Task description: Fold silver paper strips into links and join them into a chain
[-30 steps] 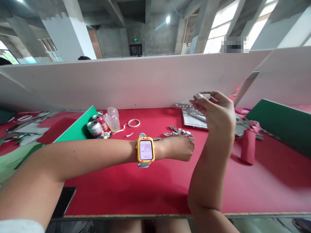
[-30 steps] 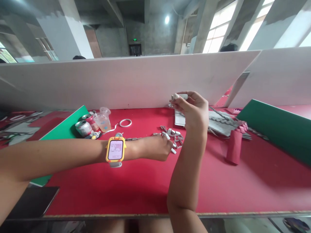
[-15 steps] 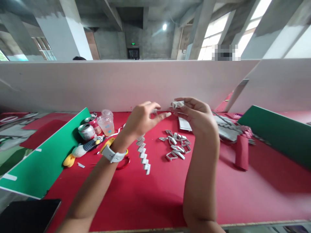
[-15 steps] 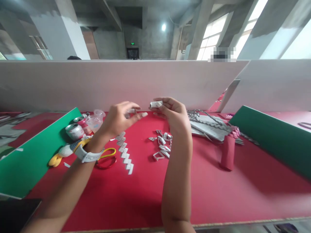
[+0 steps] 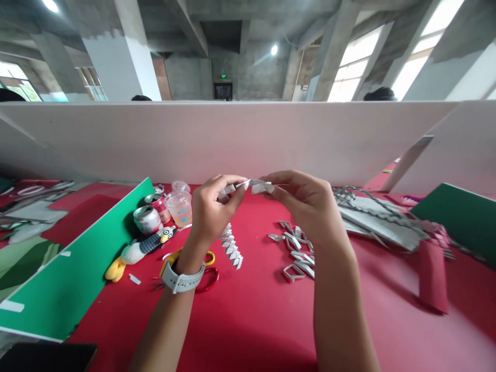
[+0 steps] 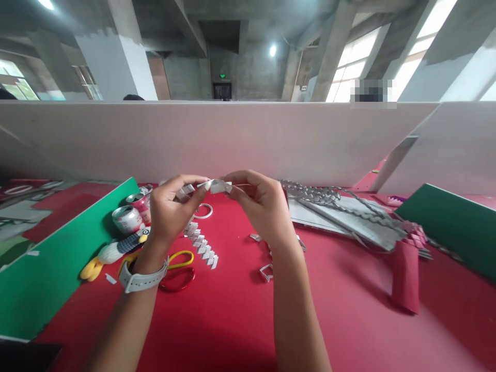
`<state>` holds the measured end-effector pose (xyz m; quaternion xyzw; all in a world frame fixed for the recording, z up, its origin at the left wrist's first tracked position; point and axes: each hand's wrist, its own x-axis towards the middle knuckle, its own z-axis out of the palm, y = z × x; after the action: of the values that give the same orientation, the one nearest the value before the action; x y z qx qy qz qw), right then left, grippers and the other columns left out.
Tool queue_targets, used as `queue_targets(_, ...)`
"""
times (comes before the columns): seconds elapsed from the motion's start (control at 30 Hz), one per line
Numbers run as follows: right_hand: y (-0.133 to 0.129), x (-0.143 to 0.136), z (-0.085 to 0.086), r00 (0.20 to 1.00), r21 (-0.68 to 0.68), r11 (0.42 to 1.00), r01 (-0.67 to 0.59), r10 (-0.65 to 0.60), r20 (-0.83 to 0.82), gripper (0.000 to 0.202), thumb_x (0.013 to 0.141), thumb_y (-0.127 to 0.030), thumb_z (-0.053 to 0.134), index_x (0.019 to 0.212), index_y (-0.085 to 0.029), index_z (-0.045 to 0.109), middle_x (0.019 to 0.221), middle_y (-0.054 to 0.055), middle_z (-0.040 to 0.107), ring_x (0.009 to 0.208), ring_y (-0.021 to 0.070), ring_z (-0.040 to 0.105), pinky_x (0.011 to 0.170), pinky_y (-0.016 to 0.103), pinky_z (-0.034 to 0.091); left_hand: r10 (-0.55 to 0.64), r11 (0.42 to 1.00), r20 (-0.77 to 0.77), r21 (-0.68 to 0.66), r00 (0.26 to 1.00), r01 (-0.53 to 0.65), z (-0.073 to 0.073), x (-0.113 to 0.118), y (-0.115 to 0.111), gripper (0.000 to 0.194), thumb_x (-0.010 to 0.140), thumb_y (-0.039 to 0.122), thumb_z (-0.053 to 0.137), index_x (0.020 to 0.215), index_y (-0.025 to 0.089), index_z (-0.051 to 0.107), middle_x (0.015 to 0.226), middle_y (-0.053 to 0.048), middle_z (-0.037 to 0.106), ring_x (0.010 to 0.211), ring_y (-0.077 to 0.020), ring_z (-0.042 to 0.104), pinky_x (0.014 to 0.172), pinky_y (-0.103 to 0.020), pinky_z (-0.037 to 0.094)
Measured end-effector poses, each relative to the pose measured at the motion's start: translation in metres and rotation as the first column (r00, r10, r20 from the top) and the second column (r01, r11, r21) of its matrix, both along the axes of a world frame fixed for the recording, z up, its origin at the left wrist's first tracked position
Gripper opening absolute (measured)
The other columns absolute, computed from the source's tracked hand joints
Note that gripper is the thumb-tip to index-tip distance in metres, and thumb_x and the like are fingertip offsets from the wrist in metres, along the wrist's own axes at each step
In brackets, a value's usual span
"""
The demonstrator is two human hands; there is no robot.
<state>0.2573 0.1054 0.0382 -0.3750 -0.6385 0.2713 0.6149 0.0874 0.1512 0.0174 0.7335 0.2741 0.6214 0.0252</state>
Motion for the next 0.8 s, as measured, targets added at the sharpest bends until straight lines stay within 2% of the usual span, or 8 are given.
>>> queue_targets(0.13,0.002,-0.007,-0.002,0.997,-0.054,0.997,0.063,-0.06,0.052,0.03,0.076,-0.044,0.075,0.085,-0.017,0.067,0.083,0.007,0.072,0.081,0.02,0.07,0.073,0.032,0.057,0.108,0.987,-0.047,0.124,0.993,-0.102,-0.002,-0.001,0.003,0.007,0.087,0.026,0.065,0.087,0.02,0.07,0.08,-0.001,0.072,0.069,-0.0108,0.064,0.062,-0.021,0.049)
queue_targets(0.23,0.001,-0.016,-0.005,0.989,-0.087,0.987,0.135,-0.129,0.077,0.035,0.076,-0.049,0.073,0.089,-0.019,0.06,0.086,0.006,0.071,0.077,0.0186,0.069,0.068,0.03,0.056,0.156,0.967,-0.063,0.215,0.986,-0.139,-0.003,0.003,0.003,0.008,0.088,0.024,0.063,0.085,0.019,0.069,0.075,-0.001,0.07,0.064,-0.0103,0.062,0.059,-0.021,0.048)
queue_targets(0.4,-0.003,-0.02,-0.006,0.99,-0.17,0.982,0.08,-0.058,0.131,0.03,0.086,-0.039,0.064,0.11,-0.023,0.054,0.099,0.006,0.07,0.077,0.0161,0.069,0.071,0.031,0.056,0.21,0.949,-0.028,0.245,0.977,-0.197,-0.004,0.006,0.002,0.005,0.087,0.019,0.063,0.086,0.018,0.068,0.075,-0.001,0.069,0.065,-0.0102,0.062,0.062,-0.022,0.048)
queue_targets(0.53,-0.011,-0.018,-0.002,0.982,-0.162,0.985,0.06,-0.029,0.188,0.031,0.085,-0.035,0.063,0.114,-0.022,0.06,0.109,0.009,0.069,0.089,0.0192,0.069,0.077,0.033,0.057,0.265,0.93,0.003,0.263,0.964,-0.256,-0.004,0.006,0.001,0.004,0.085,0.017,0.064,0.085,0.018,0.068,0.071,0.0,0.067,0.061,-0.0099,0.059,0.058,-0.022,0.045)
queue_targets(0.7,-0.015,-0.025,-0.001,0.959,-0.132,0.983,0.127,-0.087,0.268,0.051,0.079,-0.025,0.066,0.128,-0.021,0.056,0.114,0.01,0.069,0.092,0.0224,0.07,0.072,0.033,0.058,0.303,0.912,0.022,0.281,0.953,-0.297,-0.005,0.009,0.001,0.006,0.085,0.015,0.061,0.085,0.017,0.067,0.073,-0.001,0.067,0.061,-0.0106,0.059,0.059,-0.023,0.045)
queue_targets(0.8,-0.014,-0.026,-0.002,0.947,-0.1,0.984,0.145,-0.109,0.3,0.044,0.081,-0.018,0.058,0.125,-0.019,0.061,0.109,0.009,0.072,0.094,0.0227,0.07,0.078,0.035,0.058,0.311,0.914,0.009,0.272,0.95,-0.302,-0.005,0.011,0.0,0.006,0.085,0.016,0.061,0.084,0.017,0.067,0.07,0.0,0.066,0.055,-0.0091,0.054,0.056,-0.022,0.043)
